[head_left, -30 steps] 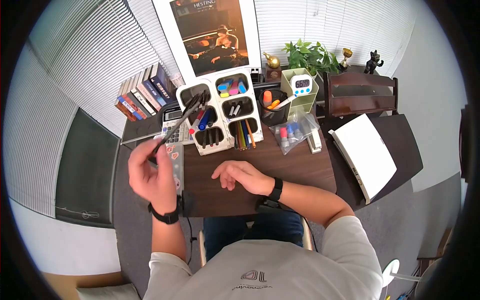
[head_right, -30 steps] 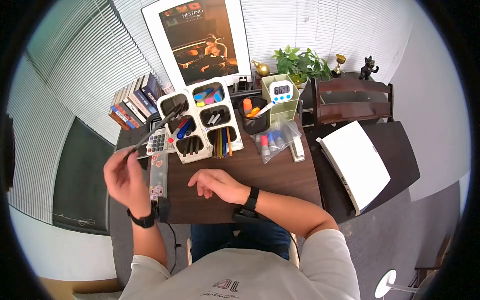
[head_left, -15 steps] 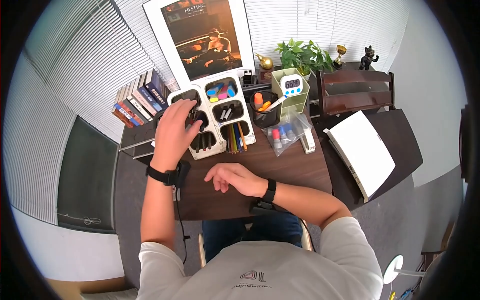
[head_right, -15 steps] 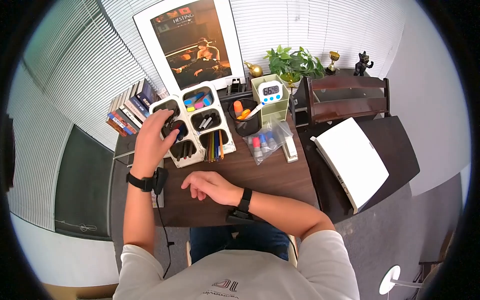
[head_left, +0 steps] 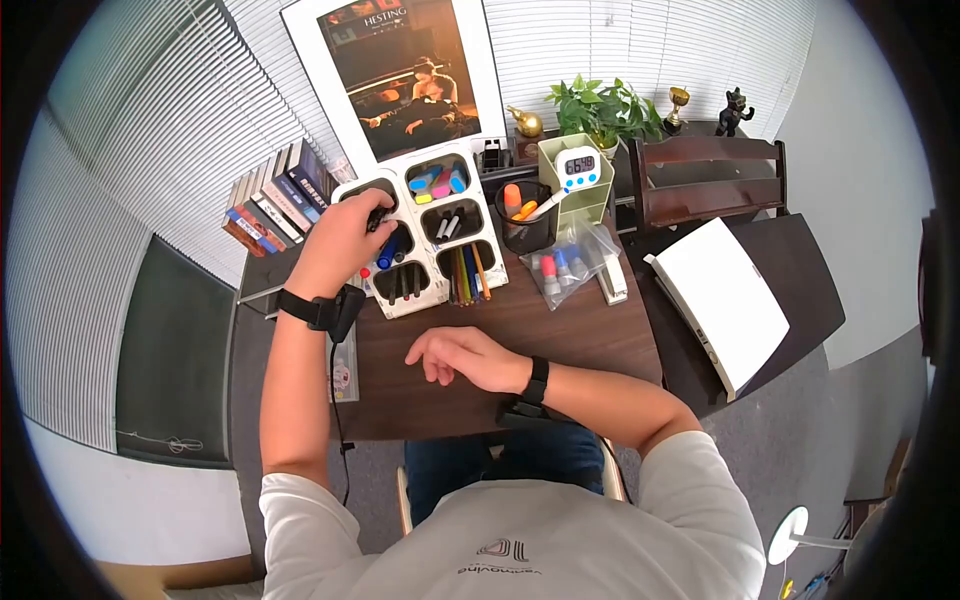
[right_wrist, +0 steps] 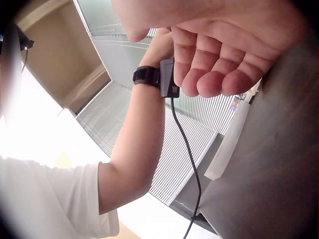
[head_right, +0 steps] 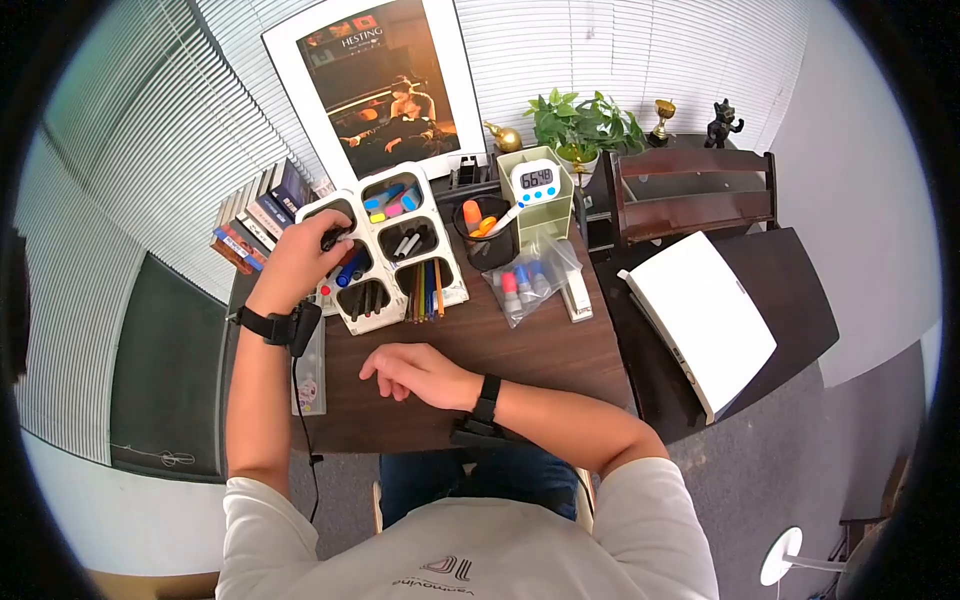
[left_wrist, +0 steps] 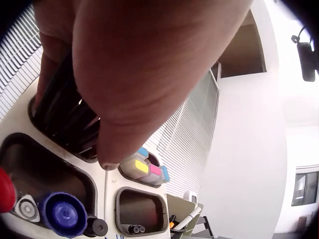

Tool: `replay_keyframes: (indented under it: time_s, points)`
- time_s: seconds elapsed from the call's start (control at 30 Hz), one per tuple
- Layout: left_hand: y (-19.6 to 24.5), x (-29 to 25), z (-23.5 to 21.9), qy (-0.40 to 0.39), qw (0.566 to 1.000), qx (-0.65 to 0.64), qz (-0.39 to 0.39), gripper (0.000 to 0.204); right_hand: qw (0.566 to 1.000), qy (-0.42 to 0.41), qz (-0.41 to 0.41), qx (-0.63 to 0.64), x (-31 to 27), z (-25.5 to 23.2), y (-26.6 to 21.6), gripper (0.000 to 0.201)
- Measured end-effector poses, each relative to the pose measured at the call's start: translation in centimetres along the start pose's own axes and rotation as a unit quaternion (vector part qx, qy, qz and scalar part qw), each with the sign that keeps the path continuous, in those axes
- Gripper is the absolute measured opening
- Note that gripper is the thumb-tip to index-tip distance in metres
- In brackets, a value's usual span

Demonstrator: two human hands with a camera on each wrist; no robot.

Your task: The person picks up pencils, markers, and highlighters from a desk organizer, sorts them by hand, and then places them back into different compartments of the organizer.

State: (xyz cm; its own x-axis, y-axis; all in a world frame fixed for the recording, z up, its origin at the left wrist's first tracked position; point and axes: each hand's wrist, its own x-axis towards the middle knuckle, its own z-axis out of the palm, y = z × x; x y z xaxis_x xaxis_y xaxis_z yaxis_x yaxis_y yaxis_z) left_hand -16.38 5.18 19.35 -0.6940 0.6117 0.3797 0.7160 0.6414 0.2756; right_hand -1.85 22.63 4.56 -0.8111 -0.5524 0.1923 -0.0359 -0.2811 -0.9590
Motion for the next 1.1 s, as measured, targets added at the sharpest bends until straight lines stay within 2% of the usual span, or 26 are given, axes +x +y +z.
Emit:
replay_keyframes:
  time_s: [0.27,0.33,0.37,0.43,0.5,0.53,0.6,0.7,0.73,0.8,0.83,0.9,0.97,1.03,1.1]
  points:
    - [0.7,-0.4,-0.9,-0.049,0.997,-0.027,-0.055,0.032,1.000,0.007,-0.008,-0.009,0.0,0.2,-0.1,0.041]
    - [0.8,-1.3,-0.1,0.069,0.997,-0.013,0.035,0.034,1.000,0.007,-0.009,-0.009,-0.1,0.2,-0.2,0.041]
    - [1.3,-2.1,0.1,0.066,0.997,-0.014,0.035,0.034,1.000,0.009,-0.008,-0.007,-0.2,0.2,-0.3,0.041]
    - [3.1,-4.4,0.2,0.265,0.963,0.032,0.026,0.029,1.000,0.017,-0.019,-0.011,-0.1,0.2,-0.4,0.040]
    - [-0.8,-8.5,3.7,0.342,0.930,-0.122,-0.057,0.023,1.000,0.021,-0.016,-0.007,-0.1,0.2,-0.6,0.040]
    - [-0.2,-9.5,4.4,0.340,0.931,-0.122,-0.055,0.023,1.000,0.019,-0.011,-0.005,-0.1,0.1,-0.6,0.040]
    - [1.5,-10.7,5.9,0.307,0.940,-0.111,-0.096,0.018,1.000,0.017,-0.008,-0.002,0.0,0.2,-0.3,0.040]
    - [2.2,-10.2,6.5,0.248,0.968,0.026,-0.019,0.033,1.000,0.008,0.000,-0.002,0.0,0.3,0.3,0.041]
    - [2.5,-9.7,6.4,0.250,0.968,0.026,-0.022,0.033,1.000,0.006,-0.002,-0.006,0.1,0.2,0.3,0.041]
    - [2.9,-8.6,5.9,0.189,0.979,0.084,0.001,0.044,1.000,0.008,0.000,-0.010,0.0,0.2,0.1,0.041]
    - [2.7,-8.1,5.9,0.190,0.978,0.085,0.001,0.044,1.000,0.014,-0.001,-0.011,0.0,0.2,0.0,0.041]
    - [2.2,-7.2,6.2,0.142,0.985,0.098,0.012,0.047,1.000,0.016,-0.010,-0.009,0.2,0.1,0.2,0.041]
    - [1.8,-6.4,6.6,0.137,0.985,0.105,0.011,0.045,1.000,0.016,-0.015,-0.007,0.2,0.0,0.2,0.041]
    - [1.3,-6.0,6.8,0.105,0.987,0.118,-0.023,0.043,1.000,0.015,-0.014,-0.007,0.2,0.0,0.2,0.041]
    - [1.3,-5.7,6.6,0.103,0.988,0.110,-0.024,0.040,1.000,0.015,-0.015,-0.011,0.2,0.0,0.2,0.041]
